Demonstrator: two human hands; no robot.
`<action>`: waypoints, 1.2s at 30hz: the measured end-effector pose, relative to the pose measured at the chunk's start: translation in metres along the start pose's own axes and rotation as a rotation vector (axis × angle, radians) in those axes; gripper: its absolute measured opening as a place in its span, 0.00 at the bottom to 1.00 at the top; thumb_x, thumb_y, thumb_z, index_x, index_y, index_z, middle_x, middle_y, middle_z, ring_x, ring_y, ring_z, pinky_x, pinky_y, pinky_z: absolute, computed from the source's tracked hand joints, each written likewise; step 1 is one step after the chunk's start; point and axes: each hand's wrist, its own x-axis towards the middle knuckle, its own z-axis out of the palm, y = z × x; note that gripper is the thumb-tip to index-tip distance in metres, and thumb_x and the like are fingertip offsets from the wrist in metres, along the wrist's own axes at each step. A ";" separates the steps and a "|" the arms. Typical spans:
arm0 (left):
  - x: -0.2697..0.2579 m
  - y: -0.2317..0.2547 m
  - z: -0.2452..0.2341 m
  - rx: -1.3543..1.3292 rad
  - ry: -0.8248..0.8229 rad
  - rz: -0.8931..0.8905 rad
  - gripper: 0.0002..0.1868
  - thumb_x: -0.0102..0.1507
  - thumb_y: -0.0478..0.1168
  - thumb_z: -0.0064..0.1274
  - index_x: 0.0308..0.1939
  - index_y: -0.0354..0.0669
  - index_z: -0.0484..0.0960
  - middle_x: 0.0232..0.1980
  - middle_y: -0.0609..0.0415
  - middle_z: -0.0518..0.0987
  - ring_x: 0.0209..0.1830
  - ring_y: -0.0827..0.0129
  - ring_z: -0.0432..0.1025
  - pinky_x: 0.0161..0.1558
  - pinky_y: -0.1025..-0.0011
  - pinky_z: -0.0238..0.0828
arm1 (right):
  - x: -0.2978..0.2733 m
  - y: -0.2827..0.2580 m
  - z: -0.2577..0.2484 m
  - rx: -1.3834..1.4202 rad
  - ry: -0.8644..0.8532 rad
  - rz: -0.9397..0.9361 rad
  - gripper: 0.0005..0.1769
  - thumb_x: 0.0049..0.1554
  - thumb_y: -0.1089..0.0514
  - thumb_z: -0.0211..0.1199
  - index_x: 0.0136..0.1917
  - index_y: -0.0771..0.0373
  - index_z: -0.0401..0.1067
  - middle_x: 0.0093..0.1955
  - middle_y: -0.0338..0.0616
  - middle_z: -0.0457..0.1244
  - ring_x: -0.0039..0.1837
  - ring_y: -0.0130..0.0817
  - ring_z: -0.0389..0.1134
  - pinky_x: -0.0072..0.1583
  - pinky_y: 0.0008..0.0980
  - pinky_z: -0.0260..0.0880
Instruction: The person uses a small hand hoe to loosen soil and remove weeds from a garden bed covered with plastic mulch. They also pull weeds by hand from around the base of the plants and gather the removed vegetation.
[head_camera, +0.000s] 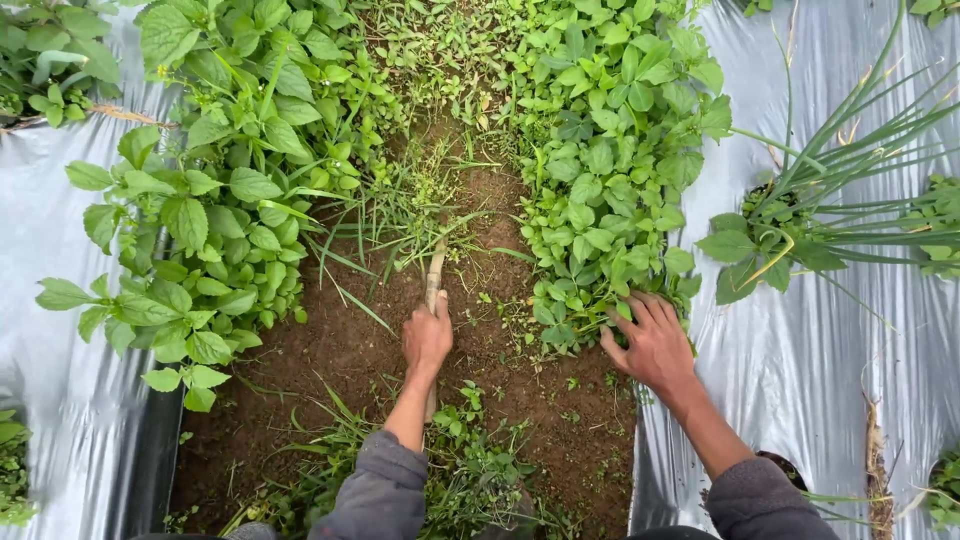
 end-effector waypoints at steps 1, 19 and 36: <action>-0.002 0.003 0.000 0.046 -0.004 -0.012 0.31 0.73 0.57 0.33 0.45 0.30 0.78 0.29 0.40 0.77 0.28 0.52 0.75 0.31 0.57 0.72 | 0.001 0.000 0.000 -0.001 -0.008 0.000 0.13 0.60 0.45 0.63 0.50 0.51 0.82 0.54 0.45 0.68 0.65 0.42 0.69 0.70 0.45 0.68; -0.001 0.019 -0.010 -0.047 0.028 0.046 0.25 0.76 0.53 0.33 0.38 0.38 0.75 0.20 0.57 0.69 0.14 0.69 0.62 0.22 0.70 0.63 | 0.004 0.000 -0.001 -0.037 0.023 -0.027 0.12 0.59 0.46 0.64 0.49 0.51 0.81 0.53 0.46 0.69 0.63 0.43 0.71 0.68 0.44 0.68; 0.023 -0.013 -0.007 -0.074 0.087 -0.006 0.37 0.67 0.65 0.38 0.47 0.31 0.81 0.38 0.32 0.81 0.43 0.41 0.79 0.45 0.47 0.71 | -0.004 0.000 -0.001 -0.035 0.064 -0.043 0.11 0.59 0.47 0.64 0.50 0.52 0.81 0.54 0.46 0.70 0.63 0.43 0.71 0.67 0.42 0.67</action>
